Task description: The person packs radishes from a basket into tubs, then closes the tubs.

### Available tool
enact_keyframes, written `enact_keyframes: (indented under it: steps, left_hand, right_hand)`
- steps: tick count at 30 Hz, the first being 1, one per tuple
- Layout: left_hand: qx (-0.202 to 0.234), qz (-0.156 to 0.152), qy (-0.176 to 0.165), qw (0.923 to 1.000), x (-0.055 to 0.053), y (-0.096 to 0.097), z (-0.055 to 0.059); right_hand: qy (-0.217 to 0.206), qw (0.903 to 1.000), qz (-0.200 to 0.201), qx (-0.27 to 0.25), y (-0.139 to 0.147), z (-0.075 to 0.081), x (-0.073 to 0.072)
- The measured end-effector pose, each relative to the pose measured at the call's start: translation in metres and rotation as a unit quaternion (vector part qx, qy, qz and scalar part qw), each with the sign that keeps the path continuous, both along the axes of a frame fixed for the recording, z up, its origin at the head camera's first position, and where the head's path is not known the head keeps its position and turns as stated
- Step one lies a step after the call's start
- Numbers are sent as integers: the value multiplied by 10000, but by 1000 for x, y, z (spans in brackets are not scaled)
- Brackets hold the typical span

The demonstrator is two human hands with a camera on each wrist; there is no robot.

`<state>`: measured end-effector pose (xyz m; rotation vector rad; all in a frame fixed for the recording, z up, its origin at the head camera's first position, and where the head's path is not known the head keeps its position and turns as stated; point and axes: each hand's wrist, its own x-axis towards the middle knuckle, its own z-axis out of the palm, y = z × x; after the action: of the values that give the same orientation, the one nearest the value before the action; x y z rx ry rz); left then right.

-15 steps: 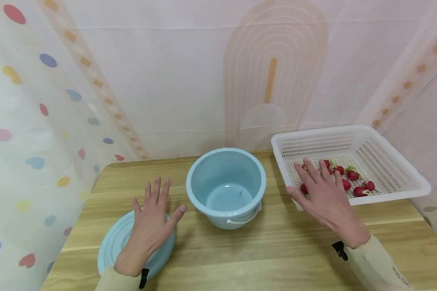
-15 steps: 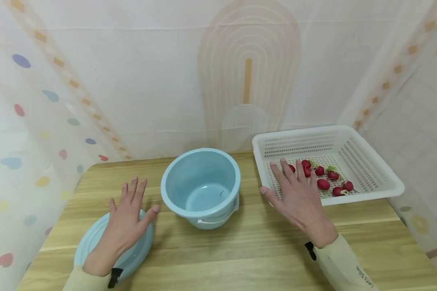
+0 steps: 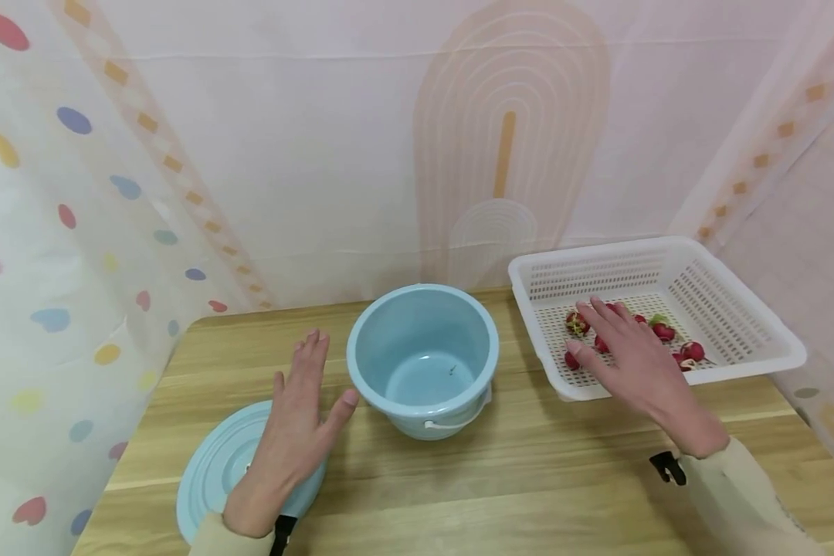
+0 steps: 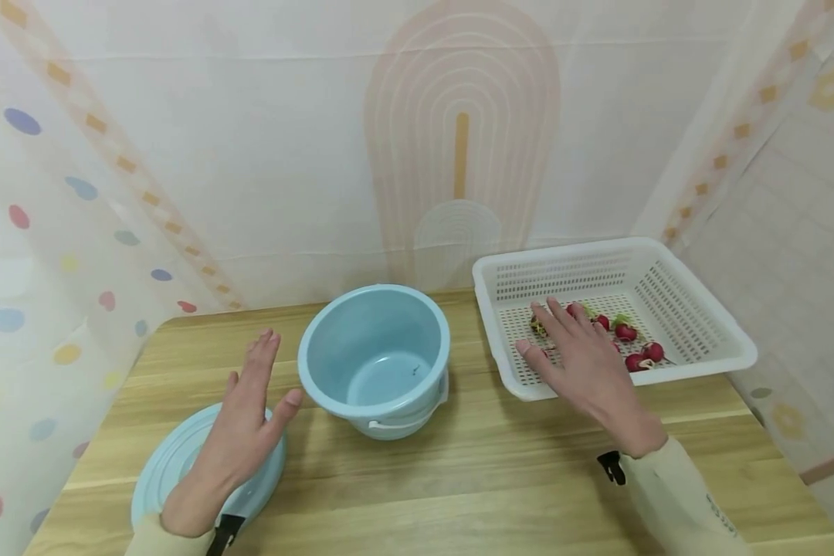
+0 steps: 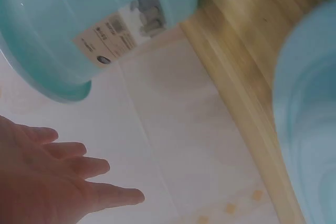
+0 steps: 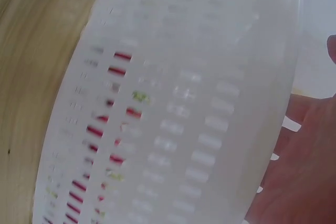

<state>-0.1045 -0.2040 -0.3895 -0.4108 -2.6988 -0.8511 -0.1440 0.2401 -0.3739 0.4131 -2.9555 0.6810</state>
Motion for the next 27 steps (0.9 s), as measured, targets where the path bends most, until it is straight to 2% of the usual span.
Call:
enact_keyframes:
  steps: [7, 12, 22, 27]
  left_hand:
    - [38, -132, 18, 9999, -1, 10, 3]
    - [5, -135, -10, 9999, -3, 16, 4]
    - [-54, -117, -15, 9999, -7, 22, -1]
    - [-98, -133, -49, 9999, -8, 24, -4]
  right_hand:
    - [-311, 9991, 49, -274, 16, 2, -7]
    - [-274, 9991, 117, -290, 26, 2, -15]
    - [-315, 9964, 481, -615, 40, -1, -30]
    - [-522, 9948, 527, -698, 42, -2, -36]
